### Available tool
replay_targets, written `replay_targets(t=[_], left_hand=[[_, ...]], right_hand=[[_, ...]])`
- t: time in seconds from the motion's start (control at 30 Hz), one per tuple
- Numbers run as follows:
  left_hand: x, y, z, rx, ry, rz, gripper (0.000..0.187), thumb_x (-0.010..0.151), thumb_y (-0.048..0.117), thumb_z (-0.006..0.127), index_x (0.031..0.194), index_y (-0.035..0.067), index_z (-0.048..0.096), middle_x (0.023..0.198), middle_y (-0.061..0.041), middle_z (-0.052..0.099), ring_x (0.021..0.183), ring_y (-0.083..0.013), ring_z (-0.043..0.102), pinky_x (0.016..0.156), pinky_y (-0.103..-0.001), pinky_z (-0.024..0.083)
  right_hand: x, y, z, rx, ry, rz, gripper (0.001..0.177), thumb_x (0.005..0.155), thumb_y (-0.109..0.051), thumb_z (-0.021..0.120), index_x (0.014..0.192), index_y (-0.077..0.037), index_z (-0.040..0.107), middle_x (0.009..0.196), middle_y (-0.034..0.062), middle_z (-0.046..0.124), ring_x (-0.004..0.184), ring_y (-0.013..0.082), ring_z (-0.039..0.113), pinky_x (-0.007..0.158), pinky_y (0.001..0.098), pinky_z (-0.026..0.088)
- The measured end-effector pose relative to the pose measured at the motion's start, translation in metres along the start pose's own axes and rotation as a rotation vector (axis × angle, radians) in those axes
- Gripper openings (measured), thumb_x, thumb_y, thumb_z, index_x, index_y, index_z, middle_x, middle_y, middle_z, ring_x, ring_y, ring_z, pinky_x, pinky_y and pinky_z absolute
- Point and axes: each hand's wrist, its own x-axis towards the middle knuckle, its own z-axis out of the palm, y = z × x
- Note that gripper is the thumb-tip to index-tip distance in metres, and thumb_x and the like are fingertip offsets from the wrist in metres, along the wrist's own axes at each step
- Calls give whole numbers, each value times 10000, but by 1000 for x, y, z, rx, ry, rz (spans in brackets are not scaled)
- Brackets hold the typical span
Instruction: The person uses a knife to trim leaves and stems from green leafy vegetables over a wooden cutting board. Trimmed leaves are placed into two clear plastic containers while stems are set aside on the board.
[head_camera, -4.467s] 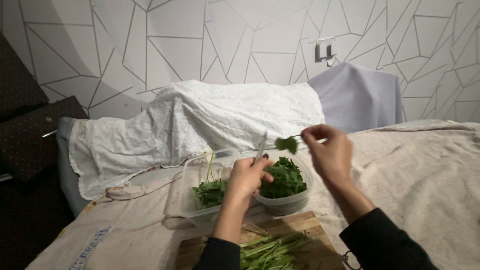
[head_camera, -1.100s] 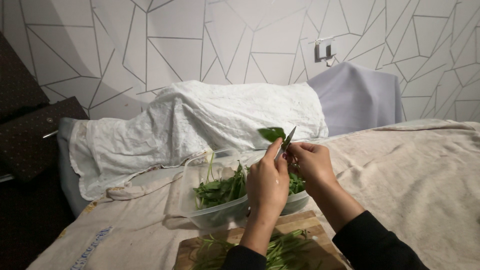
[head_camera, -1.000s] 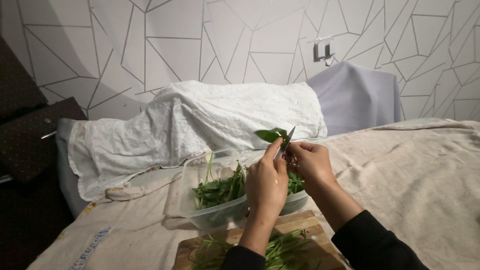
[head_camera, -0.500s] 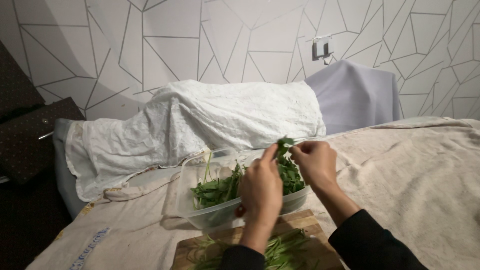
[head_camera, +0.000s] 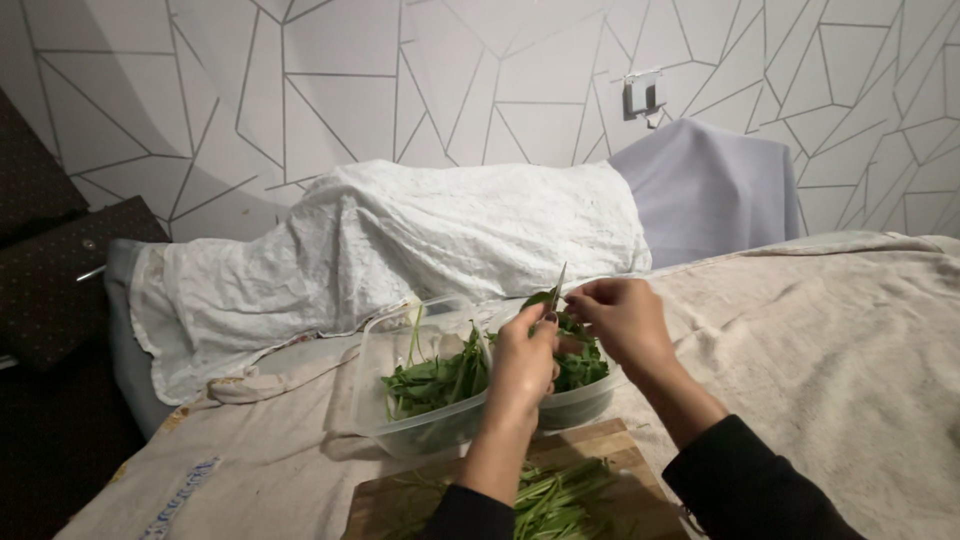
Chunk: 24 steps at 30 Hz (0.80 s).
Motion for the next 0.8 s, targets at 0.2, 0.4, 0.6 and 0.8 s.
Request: replay_targets(t=[0.2, 0.4, 0.6, 0.8], left_hand=[[-5, 11, -2, -41, 23, 26, 417, 983, 147, 532, 1369, 196, 684, 733, -50, 718, 456, -74, 455, 415, -266, 368], [5, 3, 0, 149, 102, 325, 420, 941, 88, 637, 1351, 151, 702, 819, -40, 786, 584, 14, 680, 559, -226, 524], [-9, 4, 2, 638, 232, 136, 374, 1020, 190, 529, 1373, 267, 626, 745, 3, 730, 446, -141, 486, 404, -324, 378], [-3, -1, -16, 981, 224, 78, 307, 1034, 224, 532, 1314, 186, 652, 785, -39, 744, 534, -157, 642, 450, -324, 480]], right_hand=[[-15, -24, 2, 7, 0, -28, 175, 881, -125, 731, 978, 5, 795, 791, 119, 799, 617, 172, 772, 574, 318, 616], [-11, -20, -1, -323, 62, -234, 169, 870, -121, 742, 1002, -42, 812, 798, 141, 787, 597, 209, 746, 592, 350, 583], [3, -7, -2, -501, -32, -129, 170, 911, -124, 696, 1035, -92, 807, 899, 109, 806, 620, 229, 766, 634, 343, 633], [8, -14, -15, -396, -51, -164, 198, 883, -216, 757, 1026, -88, 806, 924, 108, 804, 737, 176, 769, 734, 332, 617]])
